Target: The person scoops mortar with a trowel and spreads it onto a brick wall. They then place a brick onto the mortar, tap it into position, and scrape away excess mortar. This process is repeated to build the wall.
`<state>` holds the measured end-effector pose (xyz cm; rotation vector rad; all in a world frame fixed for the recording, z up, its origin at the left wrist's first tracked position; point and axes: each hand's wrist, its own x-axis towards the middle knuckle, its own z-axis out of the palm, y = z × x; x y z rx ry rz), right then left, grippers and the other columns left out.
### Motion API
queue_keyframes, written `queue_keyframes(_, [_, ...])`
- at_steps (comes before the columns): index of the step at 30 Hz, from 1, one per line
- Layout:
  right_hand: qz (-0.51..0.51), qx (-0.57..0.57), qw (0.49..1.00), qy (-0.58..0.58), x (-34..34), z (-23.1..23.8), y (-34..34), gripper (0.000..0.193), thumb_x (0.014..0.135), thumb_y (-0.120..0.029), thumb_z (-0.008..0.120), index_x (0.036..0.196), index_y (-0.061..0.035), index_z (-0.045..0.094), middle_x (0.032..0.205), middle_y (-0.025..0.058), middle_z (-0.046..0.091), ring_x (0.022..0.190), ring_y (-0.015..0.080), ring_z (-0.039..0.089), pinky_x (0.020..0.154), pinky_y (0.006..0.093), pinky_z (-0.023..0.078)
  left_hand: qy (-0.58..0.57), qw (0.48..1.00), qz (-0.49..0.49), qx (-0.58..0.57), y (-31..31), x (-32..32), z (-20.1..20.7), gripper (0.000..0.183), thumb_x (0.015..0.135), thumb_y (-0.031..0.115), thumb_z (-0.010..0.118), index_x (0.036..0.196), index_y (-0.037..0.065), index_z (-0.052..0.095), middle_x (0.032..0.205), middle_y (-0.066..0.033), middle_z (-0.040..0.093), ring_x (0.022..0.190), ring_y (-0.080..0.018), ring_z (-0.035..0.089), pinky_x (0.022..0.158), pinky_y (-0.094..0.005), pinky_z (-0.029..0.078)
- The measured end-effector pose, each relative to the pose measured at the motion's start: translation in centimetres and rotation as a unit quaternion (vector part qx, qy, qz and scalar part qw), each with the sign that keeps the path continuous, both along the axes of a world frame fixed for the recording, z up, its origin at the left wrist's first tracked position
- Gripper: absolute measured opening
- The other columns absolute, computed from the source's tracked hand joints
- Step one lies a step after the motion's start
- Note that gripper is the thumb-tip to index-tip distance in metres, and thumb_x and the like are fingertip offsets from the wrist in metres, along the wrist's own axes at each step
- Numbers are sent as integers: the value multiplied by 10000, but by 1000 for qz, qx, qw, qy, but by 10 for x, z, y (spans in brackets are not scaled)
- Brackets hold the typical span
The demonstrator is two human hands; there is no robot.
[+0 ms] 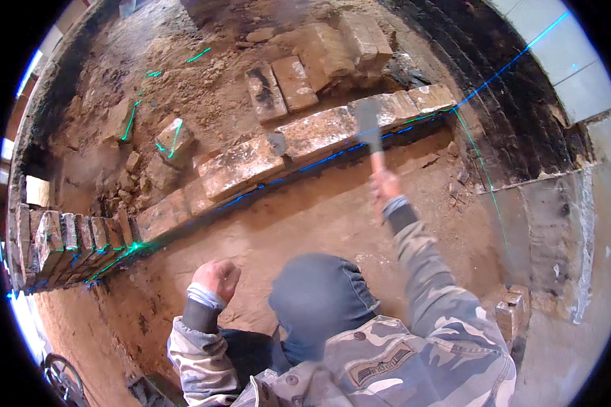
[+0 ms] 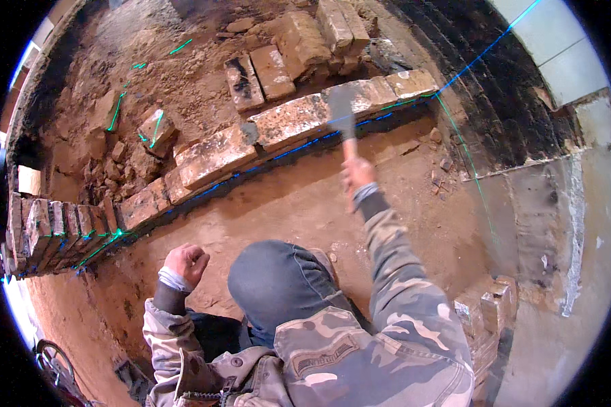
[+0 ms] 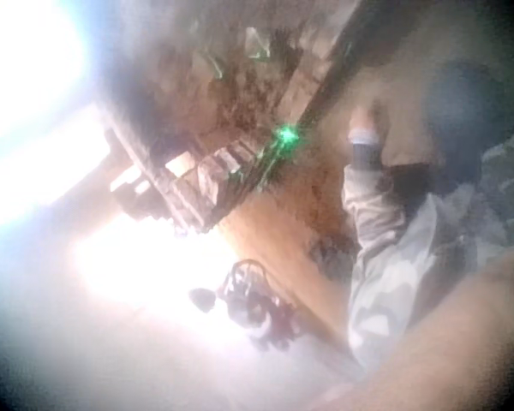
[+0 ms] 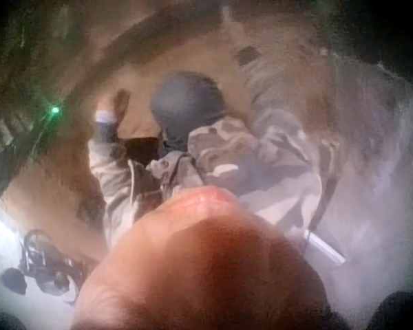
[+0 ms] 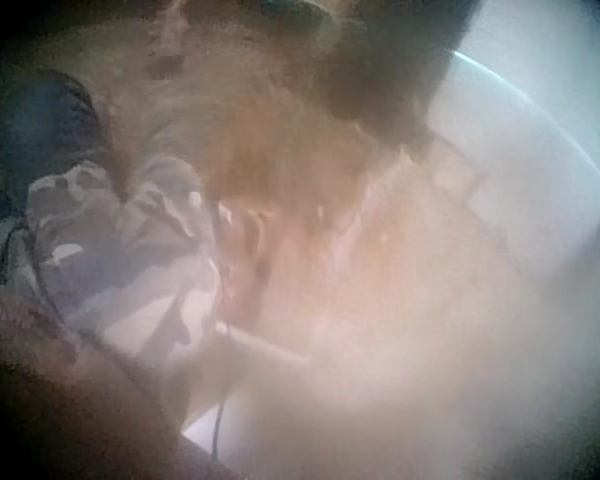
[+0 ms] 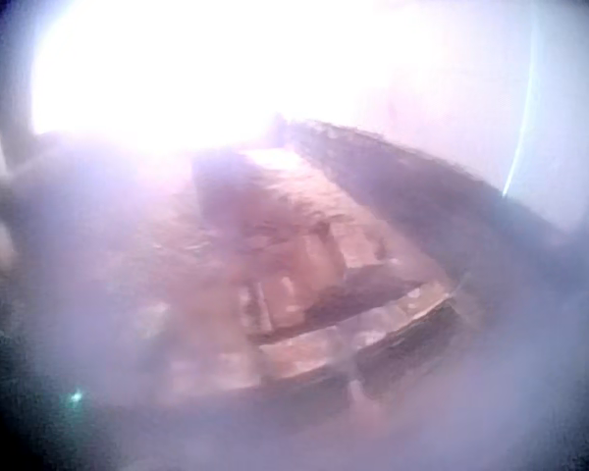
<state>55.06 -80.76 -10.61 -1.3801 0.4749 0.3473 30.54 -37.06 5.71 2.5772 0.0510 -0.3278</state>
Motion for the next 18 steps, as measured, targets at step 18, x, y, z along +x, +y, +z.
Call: queue_keyframes(18, [-49, 35, 998, -6, 51, 1, -42, 444, 969, -546, 587, 905, -109, 547, 639, -29, 478, 481, 123, 480, 416, 309, 409, -115, 993, 25, -11, -12, -36, 49, 202, 838, 201, 743, 740, 38, 675, 743, -168, 604, 734, -365, 622, 649, -441, 501])
